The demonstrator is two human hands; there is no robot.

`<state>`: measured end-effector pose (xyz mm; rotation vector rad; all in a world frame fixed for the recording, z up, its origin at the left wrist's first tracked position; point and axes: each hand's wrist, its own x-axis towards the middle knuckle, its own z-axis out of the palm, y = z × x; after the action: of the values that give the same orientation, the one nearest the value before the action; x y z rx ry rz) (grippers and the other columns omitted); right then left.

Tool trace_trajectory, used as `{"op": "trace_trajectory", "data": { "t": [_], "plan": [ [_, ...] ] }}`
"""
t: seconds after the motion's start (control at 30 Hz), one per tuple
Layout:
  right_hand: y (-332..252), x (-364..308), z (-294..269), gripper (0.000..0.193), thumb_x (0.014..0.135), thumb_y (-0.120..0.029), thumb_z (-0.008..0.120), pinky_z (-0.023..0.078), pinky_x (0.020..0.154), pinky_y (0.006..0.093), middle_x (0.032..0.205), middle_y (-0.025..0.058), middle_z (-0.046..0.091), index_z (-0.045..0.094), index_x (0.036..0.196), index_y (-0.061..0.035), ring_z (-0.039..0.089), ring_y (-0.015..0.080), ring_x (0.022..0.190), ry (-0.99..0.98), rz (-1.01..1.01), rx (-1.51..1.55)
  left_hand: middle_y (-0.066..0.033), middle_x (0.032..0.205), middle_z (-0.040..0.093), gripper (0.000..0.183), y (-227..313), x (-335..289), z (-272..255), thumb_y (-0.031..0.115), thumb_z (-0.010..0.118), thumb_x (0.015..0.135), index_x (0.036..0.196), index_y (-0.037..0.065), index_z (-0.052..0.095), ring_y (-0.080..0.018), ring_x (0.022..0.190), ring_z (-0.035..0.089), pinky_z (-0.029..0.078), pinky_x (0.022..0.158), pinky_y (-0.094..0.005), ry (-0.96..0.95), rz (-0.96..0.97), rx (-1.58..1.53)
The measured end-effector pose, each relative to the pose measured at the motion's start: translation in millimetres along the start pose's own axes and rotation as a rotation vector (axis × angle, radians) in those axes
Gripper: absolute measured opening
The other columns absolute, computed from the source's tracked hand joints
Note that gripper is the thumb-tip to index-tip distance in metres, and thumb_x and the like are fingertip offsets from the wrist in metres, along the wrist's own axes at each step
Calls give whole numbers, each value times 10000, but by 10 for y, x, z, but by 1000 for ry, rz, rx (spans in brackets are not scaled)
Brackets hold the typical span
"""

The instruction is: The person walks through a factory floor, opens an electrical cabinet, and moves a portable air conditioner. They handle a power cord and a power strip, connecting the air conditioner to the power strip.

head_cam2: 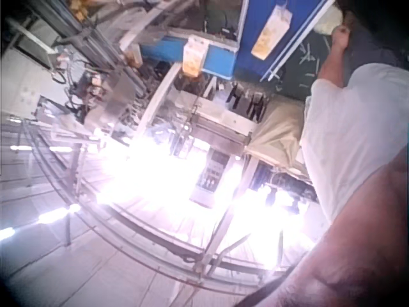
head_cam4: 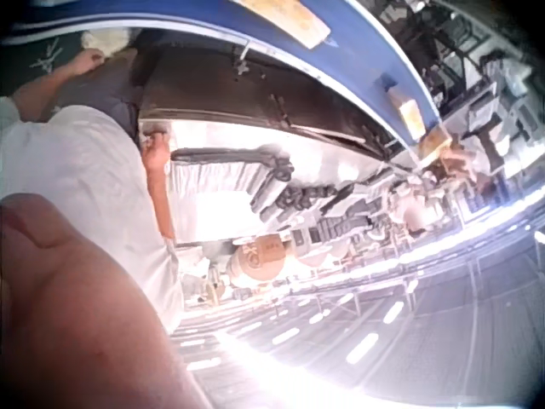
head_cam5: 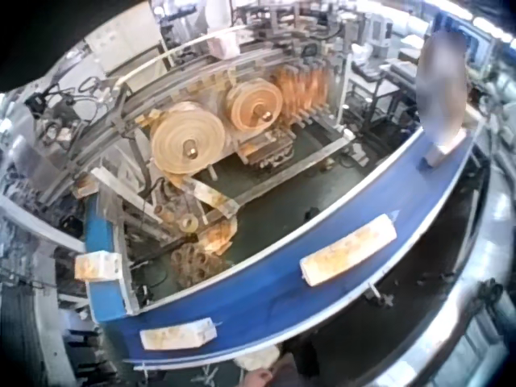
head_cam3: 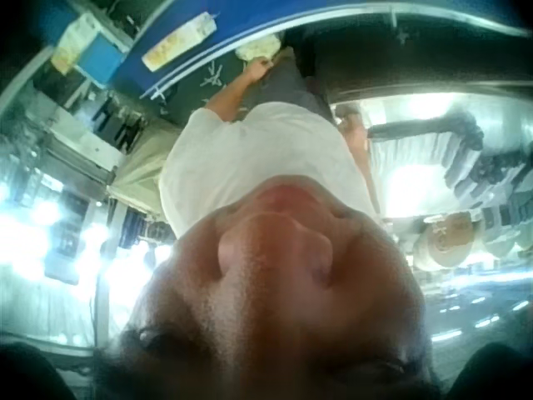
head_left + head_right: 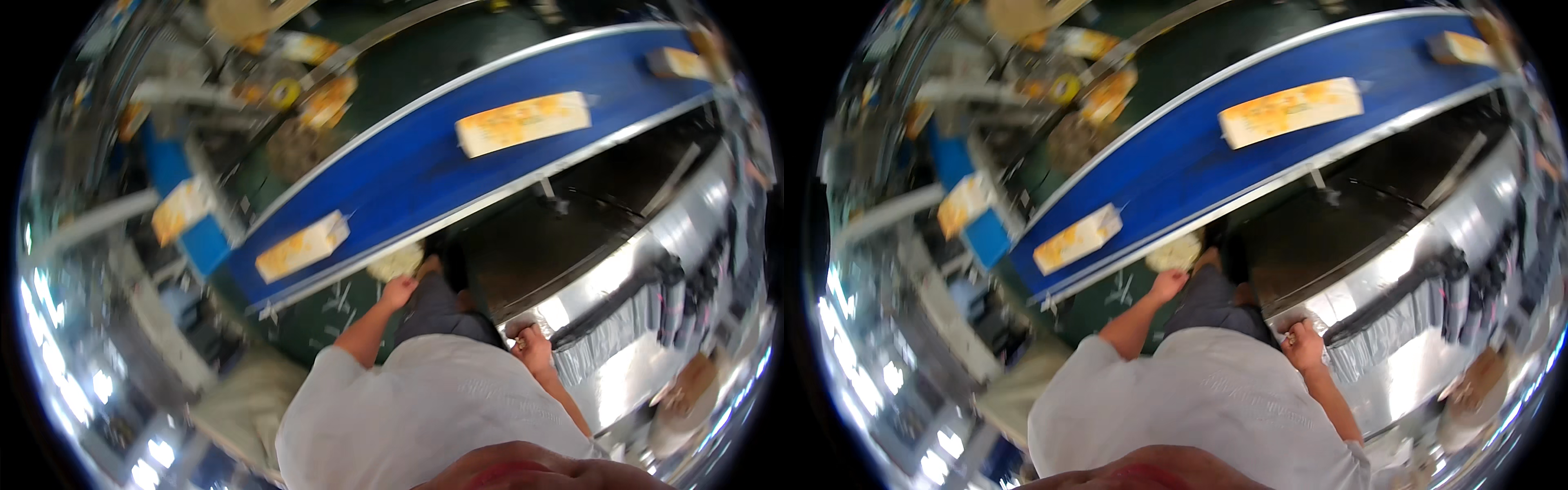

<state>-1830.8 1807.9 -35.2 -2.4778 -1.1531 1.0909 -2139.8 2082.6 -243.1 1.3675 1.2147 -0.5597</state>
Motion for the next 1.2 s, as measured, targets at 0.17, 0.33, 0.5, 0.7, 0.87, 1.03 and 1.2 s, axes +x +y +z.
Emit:
{"op": "trace_trajectory", "data": {
  "t": [0.17, 0.33, 0.5, 0.7, 0.87, 1.03, 1.2],
  "plan": [
    [19, 226, -208, 182, 744, -174, 734, 556, 659, 483, 943, 124, 583, 627, 885, -128, 660, 365, 767, 4, 32, 8, -89, 687, 668, 283, 147, 201, -219, 311, 632, 910, 822, 53, 706, -201, 638, 647, 503, 631, -363, -24, -118, -87],
    [-3, 210, -319, 195, 772, -225, 714, 567, 663, 476, 952, 108, 579, 607, 901, -126, 662, 356, 782, -5, 38, -81, -49, 715, 681, 177, 352, 258, -344, 201, 656, 915, 851, 42, 703, -146, 626, 633, 499, 599, -310, 21, -96, -252],
    [39, 161, -389, 213, 789, -238, 705, 568, 731, 470, 987, 100, 585, 599, 934, -123, 661, 343, 883, 10, 78, -74, -45, 794, 695, 155, 669, 229, -347, 173, 664, 937, 915, 27, 712, -138, 652, 630, 501, 616, -295, -58, -96, -363],
    [14, 104, -385, 189, 777, -226, 701, 561, 715, 470, 957, 106, 595, 604, 897, -118, 664, 344, 853, 32, 91, -52, -51, 804, 698, 129, 830, 192, -343, 122, 658, 919, 975, 26, 724, -139, 657, 626, 490, 611, -292, -17, -52, -279],
    [-91, 56, -253, 236, 775, -236, 717, 560, 736, 486, 1021, 119, 588, 606, 952, -126, 670, 365, 877, -10, 172, -72, -80, 792, 727, 147, 542, 288, -360, 152, 683, 865, 924, 36, 750, -177, 690, 667, 524, 659, -330, -10, -86, -129],
    [-203, 26, -104, 233, 770, -221, 723, 557, 744, 489, 1032, 131, 582, 607, 949, -126, 666, 372, 880, -9, 189, -109, -94, 837, 748, 171, 130, 353, -250, 183, 679, 878, 919, 39, 761, -219, 741, 691, 540, 722, -361, -14, 27, -120],
    [-311, 73, -67, 230, 774, -221, 725, 554, 769, 479, 1032, 127, 584, 601, 938, -118, 655, 356, 936, -27, 185, -119, -90, 828, 739, 160, -57, 278, -168, 164, 672, 885, 917, 33, 758, -206, 777, 694, 541, 756, -345, -39, 15, -247]
  ]
}}
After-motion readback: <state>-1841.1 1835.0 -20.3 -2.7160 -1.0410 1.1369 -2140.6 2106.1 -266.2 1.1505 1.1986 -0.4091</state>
